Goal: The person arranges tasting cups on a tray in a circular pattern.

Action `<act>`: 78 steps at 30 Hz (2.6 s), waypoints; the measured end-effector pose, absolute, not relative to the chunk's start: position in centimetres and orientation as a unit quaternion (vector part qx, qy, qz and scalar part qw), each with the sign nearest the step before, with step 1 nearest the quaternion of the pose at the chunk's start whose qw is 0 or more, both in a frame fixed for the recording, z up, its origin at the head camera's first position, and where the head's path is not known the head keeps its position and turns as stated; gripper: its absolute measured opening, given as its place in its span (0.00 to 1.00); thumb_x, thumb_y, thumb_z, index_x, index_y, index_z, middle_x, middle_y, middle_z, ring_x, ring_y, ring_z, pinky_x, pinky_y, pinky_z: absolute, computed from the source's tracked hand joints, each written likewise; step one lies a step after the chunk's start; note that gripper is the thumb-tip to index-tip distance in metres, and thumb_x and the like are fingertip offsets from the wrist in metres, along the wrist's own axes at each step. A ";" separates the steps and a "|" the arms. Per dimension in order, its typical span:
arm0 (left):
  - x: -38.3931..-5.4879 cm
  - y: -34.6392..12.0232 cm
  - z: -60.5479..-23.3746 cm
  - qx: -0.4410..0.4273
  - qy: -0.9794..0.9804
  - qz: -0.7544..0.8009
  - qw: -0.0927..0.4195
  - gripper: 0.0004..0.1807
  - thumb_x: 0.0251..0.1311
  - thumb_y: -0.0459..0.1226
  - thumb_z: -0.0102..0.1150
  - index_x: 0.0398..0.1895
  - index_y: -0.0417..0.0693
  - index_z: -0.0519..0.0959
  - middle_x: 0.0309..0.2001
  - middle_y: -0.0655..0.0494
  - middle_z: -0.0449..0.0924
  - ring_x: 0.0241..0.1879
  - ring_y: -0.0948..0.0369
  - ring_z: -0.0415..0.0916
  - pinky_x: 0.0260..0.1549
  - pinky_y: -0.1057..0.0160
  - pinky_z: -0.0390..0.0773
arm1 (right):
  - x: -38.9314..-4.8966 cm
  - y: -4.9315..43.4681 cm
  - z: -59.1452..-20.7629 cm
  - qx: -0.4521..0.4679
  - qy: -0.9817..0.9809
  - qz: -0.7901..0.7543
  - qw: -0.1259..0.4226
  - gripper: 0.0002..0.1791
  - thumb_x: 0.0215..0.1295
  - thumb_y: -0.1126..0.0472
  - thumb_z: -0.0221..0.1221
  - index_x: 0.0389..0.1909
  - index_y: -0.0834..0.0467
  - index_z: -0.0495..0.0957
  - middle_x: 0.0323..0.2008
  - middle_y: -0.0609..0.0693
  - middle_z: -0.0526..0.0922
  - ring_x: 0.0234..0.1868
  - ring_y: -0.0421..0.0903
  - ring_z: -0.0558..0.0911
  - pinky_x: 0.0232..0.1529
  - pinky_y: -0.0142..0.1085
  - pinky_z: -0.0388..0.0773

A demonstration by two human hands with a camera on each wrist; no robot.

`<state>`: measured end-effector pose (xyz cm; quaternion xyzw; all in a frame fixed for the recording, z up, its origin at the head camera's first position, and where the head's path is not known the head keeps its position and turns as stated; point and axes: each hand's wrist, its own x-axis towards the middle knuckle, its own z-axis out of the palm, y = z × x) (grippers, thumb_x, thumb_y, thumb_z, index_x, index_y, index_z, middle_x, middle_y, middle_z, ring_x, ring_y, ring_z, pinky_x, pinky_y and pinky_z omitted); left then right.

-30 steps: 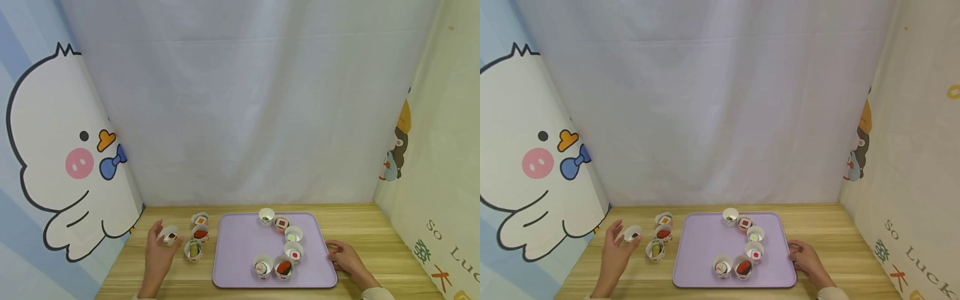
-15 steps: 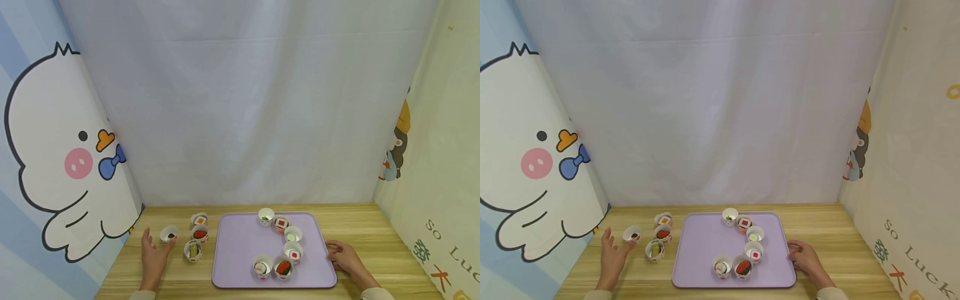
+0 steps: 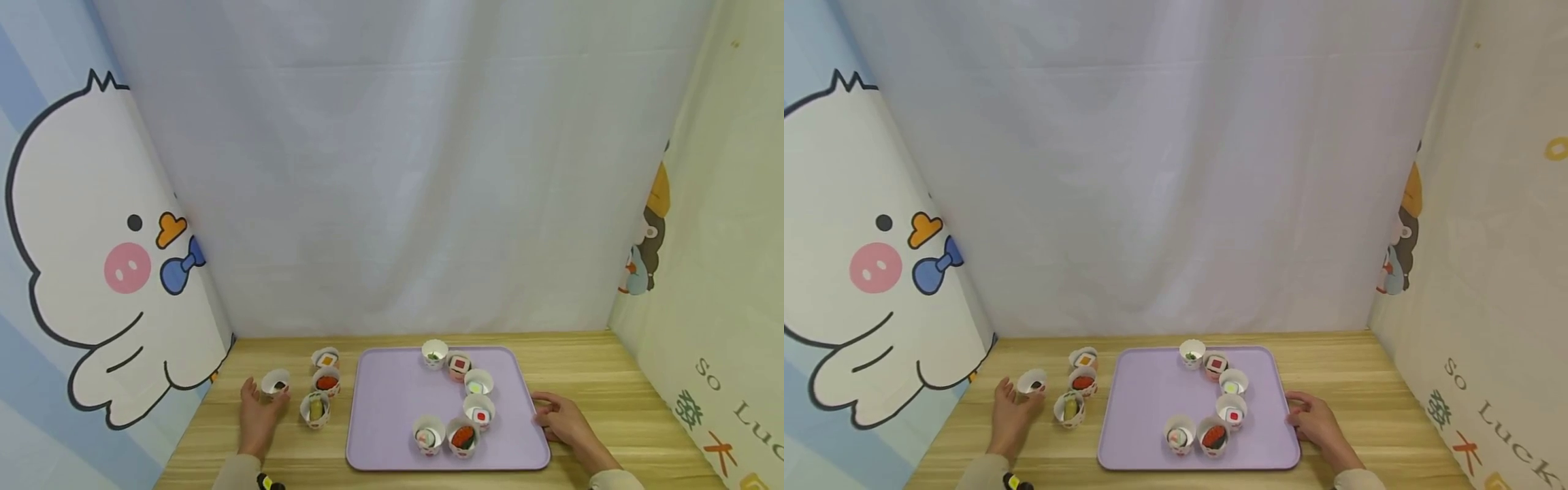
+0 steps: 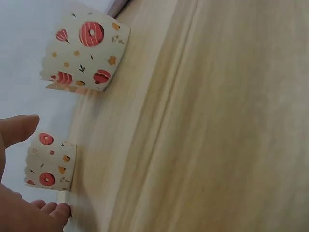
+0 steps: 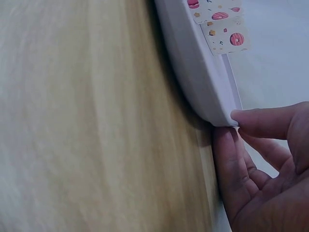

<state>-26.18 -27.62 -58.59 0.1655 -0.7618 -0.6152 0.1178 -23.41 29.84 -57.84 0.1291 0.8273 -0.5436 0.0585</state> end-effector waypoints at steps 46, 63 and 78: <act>-27.5 -28.0 -57.8 0.176 -0.768 -0.602 0.129 0.38 0.58 0.35 0.66 0.69 0.35 0.60 0.63 0.34 0.69 0.54 0.54 0.69 0.36 0.84 0.67 | -23.3 29.9 -58.1 0.124 0.823 -0.553 0.041 0.31 0.51 0.76 0.61 0.60 0.70 0.71 0.31 0.54 0.79 0.29 0.43 0.79 0.26 0.38 0.80; -25.8 -27.2 -52.4 0.120 -0.795 -0.579 0.136 0.39 0.58 0.38 0.67 0.70 0.41 0.59 0.66 0.39 0.67 0.67 0.47 0.66 0.44 0.82 0.63 | -23.5 30.1 -57.8 0.124 0.822 -0.553 0.052 0.31 0.53 0.75 0.61 0.61 0.69 0.70 0.31 0.51 0.79 0.30 0.43 0.79 0.28 0.39 0.81; -24.0 -23.7 -48.1 0.036 -0.817 -0.564 0.113 0.36 0.58 0.40 0.68 0.68 0.44 0.63 0.64 0.43 0.72 0.65 0.49 0.70 0.46 0.79 0.70 | -23.4 30.0 -57.8 0.125 0.825 -0.548 0.057 0.31 0.52 0.75 0.61 0.61 0.70 0.70 0.31 0.50 0.79 0.30 0.43 0.79 0.28 0.39 0.80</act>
